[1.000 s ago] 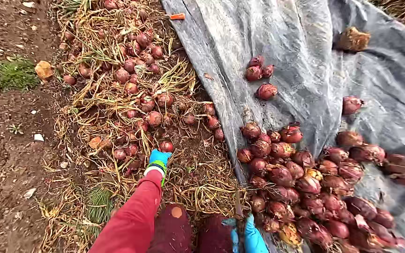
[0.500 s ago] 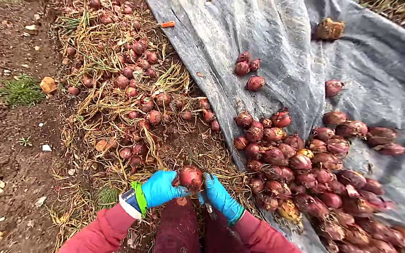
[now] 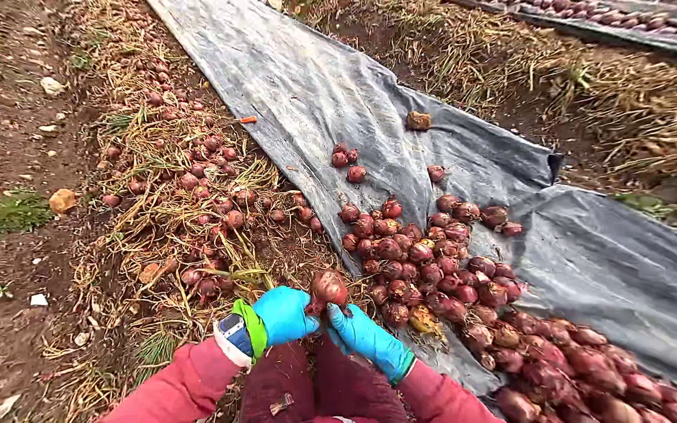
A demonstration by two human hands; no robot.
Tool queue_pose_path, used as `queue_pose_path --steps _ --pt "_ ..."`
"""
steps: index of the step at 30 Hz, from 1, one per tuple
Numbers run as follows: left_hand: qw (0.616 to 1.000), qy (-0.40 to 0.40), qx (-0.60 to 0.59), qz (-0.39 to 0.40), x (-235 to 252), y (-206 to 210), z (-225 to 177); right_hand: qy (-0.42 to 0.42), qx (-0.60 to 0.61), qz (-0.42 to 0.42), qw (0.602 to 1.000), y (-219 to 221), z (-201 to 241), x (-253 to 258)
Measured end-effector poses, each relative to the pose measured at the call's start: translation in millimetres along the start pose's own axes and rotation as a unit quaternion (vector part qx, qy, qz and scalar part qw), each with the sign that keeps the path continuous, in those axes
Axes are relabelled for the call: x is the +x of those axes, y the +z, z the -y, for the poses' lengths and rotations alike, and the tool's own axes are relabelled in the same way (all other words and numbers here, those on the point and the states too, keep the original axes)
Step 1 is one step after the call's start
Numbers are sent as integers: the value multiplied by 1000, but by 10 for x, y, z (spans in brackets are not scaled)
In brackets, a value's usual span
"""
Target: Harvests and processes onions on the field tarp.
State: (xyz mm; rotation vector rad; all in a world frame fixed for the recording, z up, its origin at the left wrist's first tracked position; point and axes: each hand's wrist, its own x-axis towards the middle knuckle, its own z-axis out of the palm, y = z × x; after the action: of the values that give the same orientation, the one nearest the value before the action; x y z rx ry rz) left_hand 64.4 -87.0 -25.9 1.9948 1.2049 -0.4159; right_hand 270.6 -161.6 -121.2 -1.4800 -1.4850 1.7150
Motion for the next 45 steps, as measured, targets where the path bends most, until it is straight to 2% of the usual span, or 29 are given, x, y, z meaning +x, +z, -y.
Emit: queue_pose_path --steps 1,2,4,6,8,10,11,13,14,15,16,17,18,19,21,23,25,27,30,33,35,39,40,41,43,45 --pt "999 23 23 32 45 32 -139 -5 -18 -26 999 -54 32 -36" --pt "998 30 42 28 112 10 -210 -12 -24 -61 998 -126 65 -39" --pt "996 -14 65 -58 343 -244 -130 -30 -11 -144 989 -327 199 37" --pt "982 -82 49 -163 450 -551 238 -54 30 -222 973 -498 381 131" --pt "963 -98 -26 -249 216 -701 720 -71 56 -267 959 -720 537 228" --pt "940 -111 -106 -304 -232 -581 1212 -80 54 -283 954 -790 627 304" --pt "930 -139 -150 -307 -464 -428 1492 -95 54 -275 955 -742 649 354" --pt "909 -246 -209 -264 -914 111 2155 -122 55 -233 963 -543 642 562" --pt "904 -314 -205 -206 -1125 477 2519 -118 51 -197 972 -414 548 728" --pt "904 -378 -169 -111 -1314 872 2882 -83 20 -140 987 -304 349 961" --pt "896 -427 -122 18 -1459 1241 3174 -6 -51 -62 997 -207 78 1239" --pt "876 -458 -91 122 -1548 1588 3371 103 -144 27 984 -107 -251 1494" --pt "857 -470 -96 188 -1587 1836 3423 210 -221 99 947 -3 -584 1596" --pt "851 -469 -135 191 -1542 1909 3443 268 -244 121 924 77 -850 1607" --pt "861 -452 -227 56 -1117 1621 3617 297 -185 69 934 128 -1020 1694" --pt "842 -450 -285 -85 -642 1499 3558 335 -135 31 932 152 -1089 1411" --pt "826 -449 -294 -172 -53 1325 3568 360 -109 31 926 194 -1111 1281" --pt "821 -451 -296 -186 507 1277 3704 363 -111 41 924 230 -1160 1231" --pt "810 -481 -304 -141 1007 1612 3878 374 -116 53 919 251 -1151 1201" --pt "787 -517 -299 -156 1068 1717 3781 394 -139 50 907 285 -1092 1194" --pt "793 -514 -293 -146 955 1730 3633 396 -117 39 910 323 -1005 1174" --pt "880 -434 -187 -49 807 1770 3211 378 -89 39 921 370 -975 1033" --pt "889 -414 -189 -37 815 1788 3104 366 -94 34 925 382 -981 997" --pt "887 -407 -215 -41 825 1809 2994 353 -94 23 931 394 -985 946" --pt "855 -402 -317 -85 840 1750 2771 318 -65 -15 946 392 -948 846" --pt "822 -342 -430 -151 756 1495 2519 265 11 -50 963 385 -845 790"
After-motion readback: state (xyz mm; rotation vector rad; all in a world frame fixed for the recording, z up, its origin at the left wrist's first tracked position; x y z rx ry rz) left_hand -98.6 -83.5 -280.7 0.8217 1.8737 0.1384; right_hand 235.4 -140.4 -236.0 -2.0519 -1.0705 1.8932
